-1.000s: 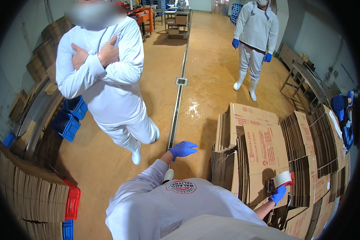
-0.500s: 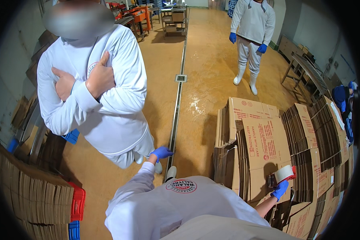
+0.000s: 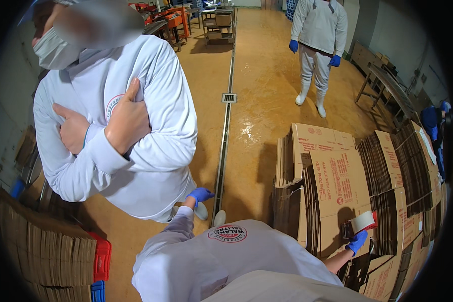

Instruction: The person tapes flat cardboard boxes using a handheld tape dispenser. They repeatedly pull tape, apply it across the box seams, and move the sealed boxes to a stack. Other workers in protective suits are visible in the background.

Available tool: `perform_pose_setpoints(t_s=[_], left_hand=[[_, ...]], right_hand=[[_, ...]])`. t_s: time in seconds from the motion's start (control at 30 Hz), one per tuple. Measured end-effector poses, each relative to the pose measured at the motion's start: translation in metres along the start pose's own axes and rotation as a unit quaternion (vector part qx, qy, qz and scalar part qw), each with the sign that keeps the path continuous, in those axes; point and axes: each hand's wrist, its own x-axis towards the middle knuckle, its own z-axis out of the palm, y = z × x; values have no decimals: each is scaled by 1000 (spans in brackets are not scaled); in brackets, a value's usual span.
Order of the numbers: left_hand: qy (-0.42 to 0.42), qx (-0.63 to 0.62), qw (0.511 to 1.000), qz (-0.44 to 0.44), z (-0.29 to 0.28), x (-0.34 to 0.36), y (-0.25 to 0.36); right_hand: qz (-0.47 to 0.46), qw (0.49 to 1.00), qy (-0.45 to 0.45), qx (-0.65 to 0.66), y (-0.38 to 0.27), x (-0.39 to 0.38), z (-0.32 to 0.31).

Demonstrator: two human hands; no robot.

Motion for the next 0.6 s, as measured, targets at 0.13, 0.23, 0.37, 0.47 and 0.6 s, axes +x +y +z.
perform_pose_setpoints(t_s=[0.13, 0.23, 0.37, 0.47, 0.6], left_hand=[[1, -13, 1000, -23, 0, 4, -12], [-25, -34, 997, -58, -21, -15, 13], [-22, -83, 992, -93, -3, -5, -19], [-3, -78, 993, -90, 11, 8, -45], [-11, 0, 997, -75, 1, -6, -44]], right_hand=[[41, 994, 66, 83, 5, -7, 5], [75, 987, 65, 124, 47, 1, 6], [44, 998, 12, 32, 35, 7, 3], [186, 931, 114, 293, 39, 5, 19], [193, 921, 107, 320, 58, 12, 29]])
